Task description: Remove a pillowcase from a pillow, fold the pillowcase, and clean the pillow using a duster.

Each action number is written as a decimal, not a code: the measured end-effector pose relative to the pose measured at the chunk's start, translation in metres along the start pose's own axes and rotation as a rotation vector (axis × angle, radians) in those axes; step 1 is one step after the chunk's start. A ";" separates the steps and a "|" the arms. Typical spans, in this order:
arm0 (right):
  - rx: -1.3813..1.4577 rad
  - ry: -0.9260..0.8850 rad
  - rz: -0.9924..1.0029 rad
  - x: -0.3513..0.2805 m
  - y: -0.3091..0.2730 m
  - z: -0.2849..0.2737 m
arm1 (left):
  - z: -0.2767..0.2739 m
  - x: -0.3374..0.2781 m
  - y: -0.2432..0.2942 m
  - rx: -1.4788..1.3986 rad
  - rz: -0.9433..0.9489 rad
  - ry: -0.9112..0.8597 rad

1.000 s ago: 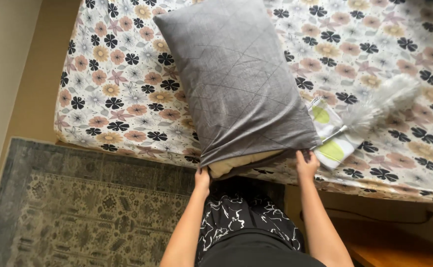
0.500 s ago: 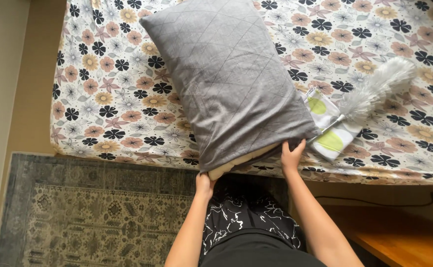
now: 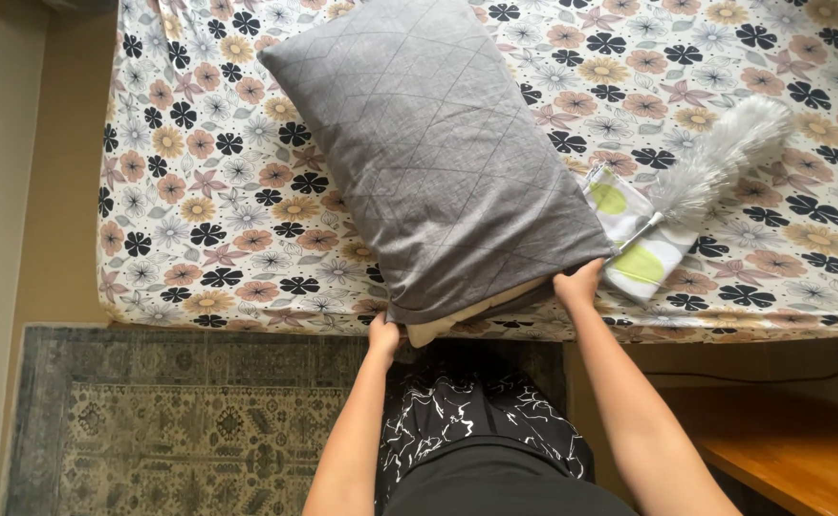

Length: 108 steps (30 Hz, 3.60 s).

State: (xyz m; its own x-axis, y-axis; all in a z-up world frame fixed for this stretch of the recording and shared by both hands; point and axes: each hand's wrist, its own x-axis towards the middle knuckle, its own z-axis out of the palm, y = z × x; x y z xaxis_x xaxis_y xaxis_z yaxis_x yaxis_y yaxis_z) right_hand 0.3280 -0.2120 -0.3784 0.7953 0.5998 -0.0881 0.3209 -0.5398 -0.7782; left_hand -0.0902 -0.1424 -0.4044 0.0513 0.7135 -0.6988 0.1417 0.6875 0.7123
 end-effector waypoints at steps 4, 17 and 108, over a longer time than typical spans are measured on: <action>-0.187 0.106 -0.113 0.030 0.024 -0.007 | -0.018 0.038 -0.050 0.023 -0.198 -0.068; 0.978 -0.370 0.441 0.022 0.036 -0.030 | -0.033 0.012 -0.008 -0.090 -0.465 -0.349; -0.224 -0.502 -0.967 -0.144 -0.206 -0.066 | -0.036 -0.099 0.111 1.036 1.266 0.091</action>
State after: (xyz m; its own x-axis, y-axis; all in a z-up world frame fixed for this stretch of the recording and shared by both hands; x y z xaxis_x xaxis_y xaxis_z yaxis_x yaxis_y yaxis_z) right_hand 0.1814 -0.2260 -0.1641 -0.1220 0.9692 0.2138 0.8193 0.2199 -0.5295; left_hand -0.1151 -0.1318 -0.2540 0.5940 0.7489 0.2937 0.6222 -0.6591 0.4224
